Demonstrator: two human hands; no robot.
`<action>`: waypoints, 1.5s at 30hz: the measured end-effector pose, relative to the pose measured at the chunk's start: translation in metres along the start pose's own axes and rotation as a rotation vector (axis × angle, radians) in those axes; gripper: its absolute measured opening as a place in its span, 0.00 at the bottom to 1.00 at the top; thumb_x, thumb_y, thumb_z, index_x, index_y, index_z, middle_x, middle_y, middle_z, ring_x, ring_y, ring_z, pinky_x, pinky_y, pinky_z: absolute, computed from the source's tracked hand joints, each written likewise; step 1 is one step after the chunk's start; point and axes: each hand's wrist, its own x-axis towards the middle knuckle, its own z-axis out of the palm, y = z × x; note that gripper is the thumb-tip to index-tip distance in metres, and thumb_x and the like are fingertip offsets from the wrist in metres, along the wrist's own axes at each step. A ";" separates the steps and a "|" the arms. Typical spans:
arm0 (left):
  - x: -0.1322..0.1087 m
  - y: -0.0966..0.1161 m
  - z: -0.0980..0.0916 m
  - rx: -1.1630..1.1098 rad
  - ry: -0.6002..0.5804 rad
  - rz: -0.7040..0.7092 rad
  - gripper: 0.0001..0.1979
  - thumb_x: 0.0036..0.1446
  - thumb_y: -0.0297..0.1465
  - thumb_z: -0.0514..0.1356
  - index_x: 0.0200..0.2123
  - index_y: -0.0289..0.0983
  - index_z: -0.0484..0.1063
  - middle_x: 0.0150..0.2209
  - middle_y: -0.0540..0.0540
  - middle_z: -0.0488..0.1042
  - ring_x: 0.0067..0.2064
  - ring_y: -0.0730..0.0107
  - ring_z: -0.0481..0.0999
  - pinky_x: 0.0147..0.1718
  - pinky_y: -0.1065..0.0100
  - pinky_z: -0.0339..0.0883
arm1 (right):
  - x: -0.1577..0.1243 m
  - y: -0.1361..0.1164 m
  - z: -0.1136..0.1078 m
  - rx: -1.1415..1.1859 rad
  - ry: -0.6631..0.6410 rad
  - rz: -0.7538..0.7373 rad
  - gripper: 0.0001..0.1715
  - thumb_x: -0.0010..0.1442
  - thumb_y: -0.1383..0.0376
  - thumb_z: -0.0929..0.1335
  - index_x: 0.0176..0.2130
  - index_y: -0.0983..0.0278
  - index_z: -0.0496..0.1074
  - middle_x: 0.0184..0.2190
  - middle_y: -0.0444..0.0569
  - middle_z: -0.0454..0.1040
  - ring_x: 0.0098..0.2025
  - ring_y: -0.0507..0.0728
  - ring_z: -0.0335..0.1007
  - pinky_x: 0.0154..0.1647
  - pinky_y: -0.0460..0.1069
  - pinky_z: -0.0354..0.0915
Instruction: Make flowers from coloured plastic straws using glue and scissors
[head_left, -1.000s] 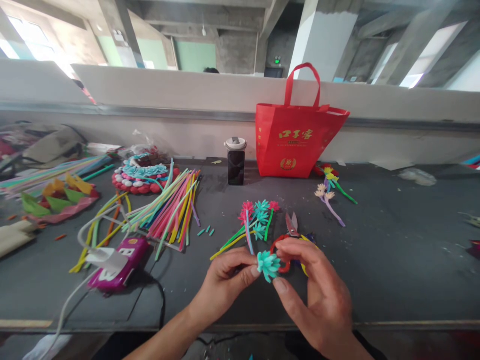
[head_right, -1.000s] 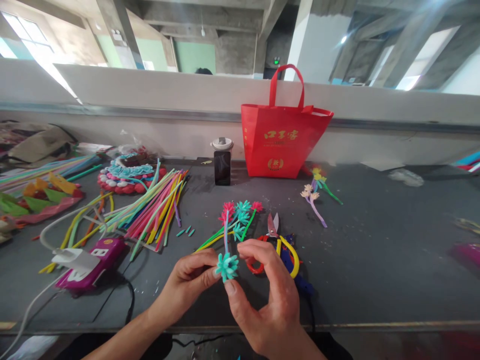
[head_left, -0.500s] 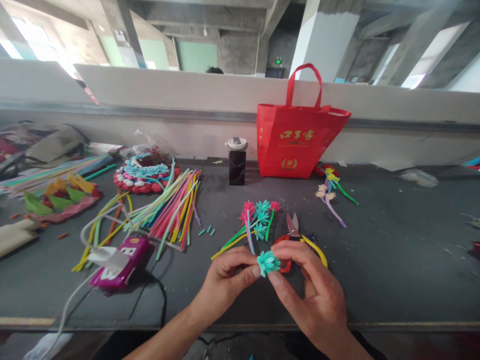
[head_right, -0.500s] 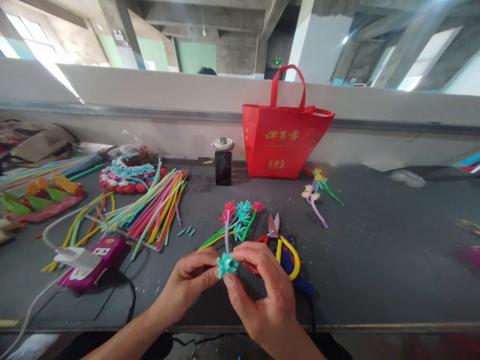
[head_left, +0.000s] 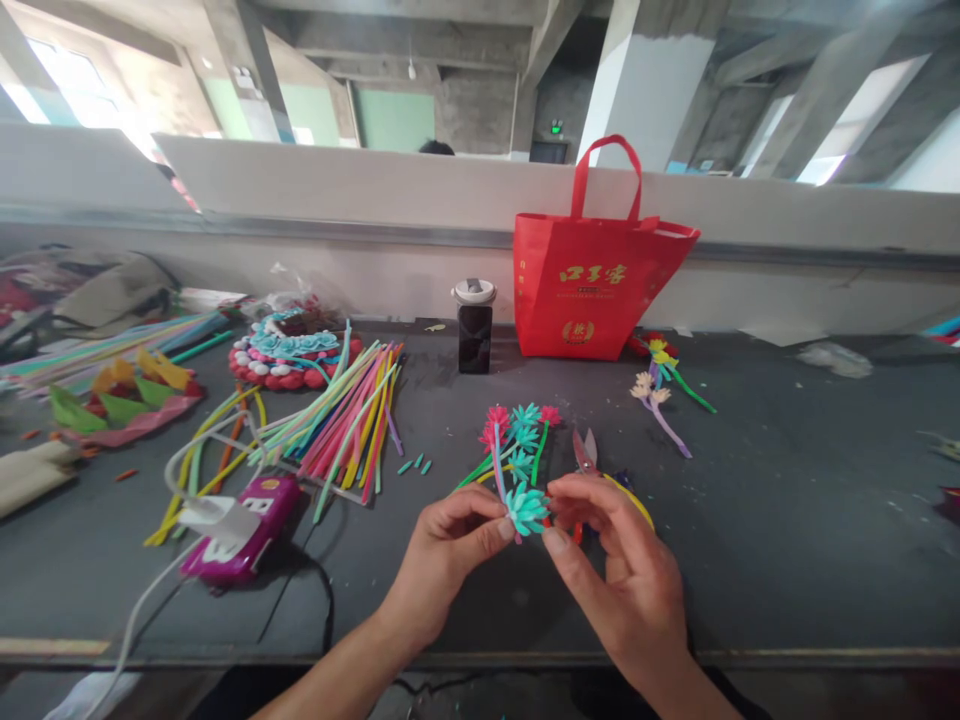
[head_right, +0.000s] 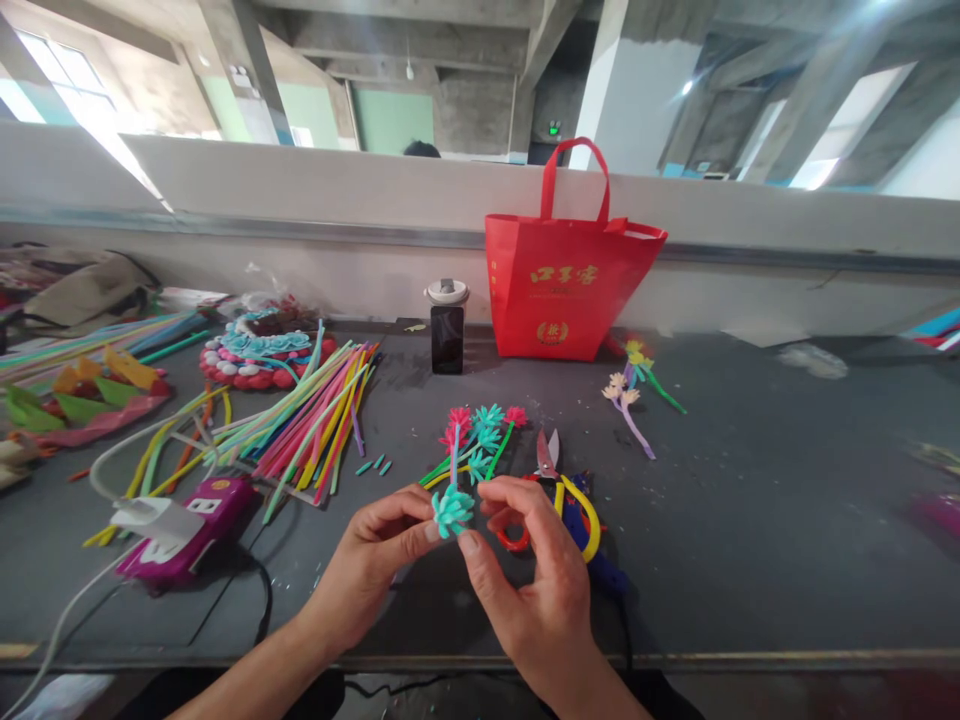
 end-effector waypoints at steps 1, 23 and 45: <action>0.000 0.000 0.000 -0.007 0.003 -0.005 0.05 0.48 0.30 0.72 0.26 0.36 0.80 0.29 0.50 0.75 0.33 0.74 0.70 0.34 0.73 0.63 | 0.000 0.000 0.001 -0.005 -0.007 -0.008 0.17 0.63 0.66 0.69 0.52 0.58 0.69 0.47 0.48 0.72 0.41 0.54 0.73 0.42 0.49 0.71; 0.001 -0.008 -0.003 0.076 0.086 0.114 0.03 0.50 0.28 0.71 0.28 0.39 0.80 0.30 0.51 0.74 0.34 0.73 0.73 0.36 0.72 0.65 | 0.008 -0.010 0.006 -0.084 0.003 -0.069 0.03 0.63 0.68 0.68 0.37 0.60 0.73 0.30 0.43 0.73 0.30 0.51 0.70 0.31 0.45 0.67; 0.000 -0.008 -0.005 0.528 0.026 0.532 0.04 0.54 0.24 0.67 0.32 0.39 0.80 0.29 0.49 0.77 0.32 0.72 0.75 0.31 0.72 0.68 | 0.005 -0.009 0.011 -0.049 0.043 0.023 0.05 0.63 0.67 0.67 0.33 0.61 0.71 0.27 0.41 0.71 0.28 0.51 0.69 0.31 0.45 0.67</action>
